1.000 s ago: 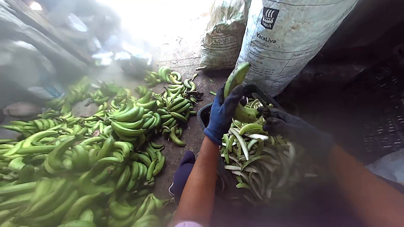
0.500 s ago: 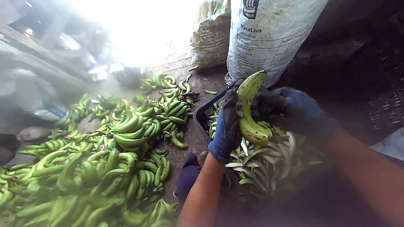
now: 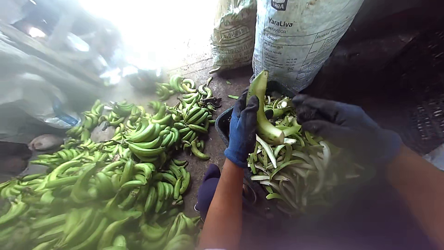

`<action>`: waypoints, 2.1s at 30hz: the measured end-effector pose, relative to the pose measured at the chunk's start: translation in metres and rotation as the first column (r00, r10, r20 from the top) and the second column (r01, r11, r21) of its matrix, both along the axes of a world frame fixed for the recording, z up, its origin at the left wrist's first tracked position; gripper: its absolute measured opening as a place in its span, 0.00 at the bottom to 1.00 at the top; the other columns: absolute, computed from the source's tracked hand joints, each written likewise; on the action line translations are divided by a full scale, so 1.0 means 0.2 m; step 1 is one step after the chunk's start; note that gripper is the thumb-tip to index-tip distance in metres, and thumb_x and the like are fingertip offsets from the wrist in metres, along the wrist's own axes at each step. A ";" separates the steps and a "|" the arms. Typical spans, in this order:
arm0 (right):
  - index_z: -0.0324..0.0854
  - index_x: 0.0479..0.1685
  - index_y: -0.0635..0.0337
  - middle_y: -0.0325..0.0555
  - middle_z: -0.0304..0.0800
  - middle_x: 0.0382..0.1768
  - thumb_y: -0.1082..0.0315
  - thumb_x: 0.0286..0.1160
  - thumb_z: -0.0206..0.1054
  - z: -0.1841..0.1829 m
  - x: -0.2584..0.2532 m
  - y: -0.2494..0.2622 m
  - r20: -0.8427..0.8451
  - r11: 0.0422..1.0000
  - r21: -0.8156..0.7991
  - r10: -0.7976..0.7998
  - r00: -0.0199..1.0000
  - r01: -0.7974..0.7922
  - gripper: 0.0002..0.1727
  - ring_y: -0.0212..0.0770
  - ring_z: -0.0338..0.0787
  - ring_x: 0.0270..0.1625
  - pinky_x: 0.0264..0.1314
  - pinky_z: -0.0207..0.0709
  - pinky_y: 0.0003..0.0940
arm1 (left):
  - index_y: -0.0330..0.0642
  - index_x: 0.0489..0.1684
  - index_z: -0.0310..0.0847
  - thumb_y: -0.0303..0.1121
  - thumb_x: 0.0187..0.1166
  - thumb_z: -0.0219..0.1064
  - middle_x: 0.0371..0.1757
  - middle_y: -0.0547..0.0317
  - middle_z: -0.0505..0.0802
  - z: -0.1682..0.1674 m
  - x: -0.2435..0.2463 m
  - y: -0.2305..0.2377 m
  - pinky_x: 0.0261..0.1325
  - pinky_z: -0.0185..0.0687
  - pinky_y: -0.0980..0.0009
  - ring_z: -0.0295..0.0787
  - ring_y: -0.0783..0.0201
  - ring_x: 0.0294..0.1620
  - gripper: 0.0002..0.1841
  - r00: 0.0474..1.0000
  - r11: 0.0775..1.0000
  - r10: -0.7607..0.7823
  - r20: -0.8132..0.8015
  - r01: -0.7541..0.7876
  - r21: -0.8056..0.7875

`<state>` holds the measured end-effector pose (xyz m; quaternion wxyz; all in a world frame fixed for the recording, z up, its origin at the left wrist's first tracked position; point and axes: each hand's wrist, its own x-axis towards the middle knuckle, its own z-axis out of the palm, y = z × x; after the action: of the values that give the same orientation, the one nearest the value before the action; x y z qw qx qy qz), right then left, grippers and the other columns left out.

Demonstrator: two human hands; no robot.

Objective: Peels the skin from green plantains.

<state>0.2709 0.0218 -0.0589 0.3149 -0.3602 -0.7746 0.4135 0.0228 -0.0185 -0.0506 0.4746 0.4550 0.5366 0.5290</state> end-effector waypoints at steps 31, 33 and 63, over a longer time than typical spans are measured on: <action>0.80 0.78 0.33 0.48 0.91 0.53 0.42 0.70 0.67 0.02 -0.03 -0.04 0.293 0.837 0.537 -0.070 0.953 -0.104 0.32 0.51 0.90 0.52 0.47 0.83 0.52 | 0.37 0.77 0.53 0.31 0.88 0.53 0.50 0.63 0.84 0.05 0.13 0.19 0.50 0.89 0.74 0.86 0.78 0.45 0.22 0.906 0.829 0.349 0.242 -0.418 0.371; 0.77 0.80 0.30 0.49 0.91 0.54 0.40 0.74 0.64 0.02 -0.03 -0.02 0.306 0.837 0.538 -0.082 0.948 -0.101 0.32 0.53 0.90 0.52 0.47 0.82 0.55 | 0.42 0.75 0.53 0.32 0.89 0.51 0.48 0.63 0.86 0.06 0.12 0.19 0.47 0.92 0.69 0.89 0.74 0.44 0.19 0.902 0.850 0.290 0.319 -0.396 0.348; 0.77 0.81 0.42 0.56 0.88 0.61 0.48 0.79 0.65 -0.02 -0.09 0.01 0.151 0.879 0.476 -0.118 0.981 0.032 0.30 0.55 0.89 0.59 0.57 0.82 0.54 | 0.45 0.72 0.62 0.42 0.94 0.41 0.51 0.59 0.87 -0.01 0.16 0.22 0.54 0.89 0.65 0.88 0.68 0.50 0.17 0.824 0.840 0.308 0.476 -0.470 0.269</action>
<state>0.2535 0.0245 -0.0634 0.3394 -0.3377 -0.8619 0.1671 0.0539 0.0250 -0.0521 0.3607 0.2926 0.3950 0.7927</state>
